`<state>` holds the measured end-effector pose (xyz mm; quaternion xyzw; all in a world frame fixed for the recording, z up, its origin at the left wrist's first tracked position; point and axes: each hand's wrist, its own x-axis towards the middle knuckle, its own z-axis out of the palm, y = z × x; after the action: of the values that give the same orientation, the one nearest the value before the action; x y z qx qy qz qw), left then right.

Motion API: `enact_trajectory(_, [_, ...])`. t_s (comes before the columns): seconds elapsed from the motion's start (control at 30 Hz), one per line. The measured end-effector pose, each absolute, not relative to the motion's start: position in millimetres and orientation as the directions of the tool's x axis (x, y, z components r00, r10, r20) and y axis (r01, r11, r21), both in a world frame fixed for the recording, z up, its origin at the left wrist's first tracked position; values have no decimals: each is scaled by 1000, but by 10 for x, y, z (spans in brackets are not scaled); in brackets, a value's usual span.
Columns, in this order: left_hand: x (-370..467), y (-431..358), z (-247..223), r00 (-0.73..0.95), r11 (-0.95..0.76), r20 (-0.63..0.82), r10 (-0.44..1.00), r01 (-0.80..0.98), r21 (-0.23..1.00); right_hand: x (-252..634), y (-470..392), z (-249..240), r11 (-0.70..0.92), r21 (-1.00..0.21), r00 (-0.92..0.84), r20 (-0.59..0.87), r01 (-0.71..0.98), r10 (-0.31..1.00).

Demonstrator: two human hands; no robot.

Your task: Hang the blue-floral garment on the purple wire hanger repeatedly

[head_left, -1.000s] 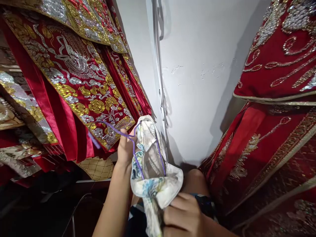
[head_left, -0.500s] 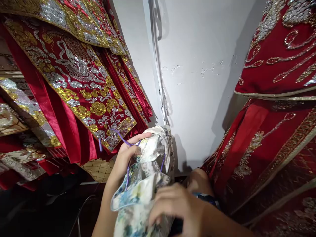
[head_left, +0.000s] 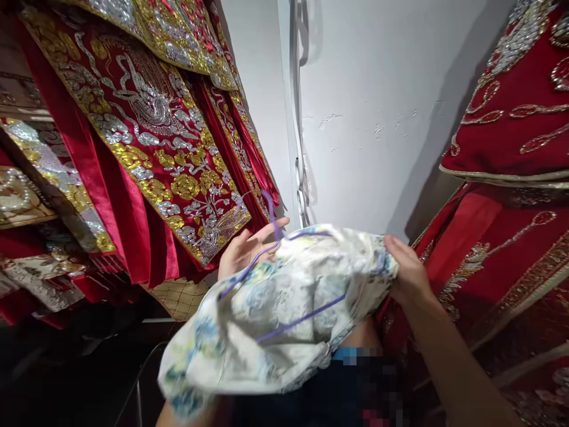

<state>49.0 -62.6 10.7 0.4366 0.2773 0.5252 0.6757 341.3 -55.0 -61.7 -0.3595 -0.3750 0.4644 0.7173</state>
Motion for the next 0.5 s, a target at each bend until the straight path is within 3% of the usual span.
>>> enact_trajectory(0.1, [491,-532,-41,-27,-120,120,992,-419,900,3654,-351,-668,461,-778,506,217,-427,835])
enact_trajectory(0.23, [389,-440,-464,-130,-199,158,979,-420,885,3814,-37,-662,600,-708,658,255,-372,709])
enact_trajectory(0.33, [344,-388,-811,-162,-213,161,974,-387,897,3667,82,-579,601,-724,632,297,-340,716])
enact_trajectory(0.5, [383,-413,-1159,-301,-186,128,945,-172,967,3416,98,-512,557,-793,581,339,-247,740])
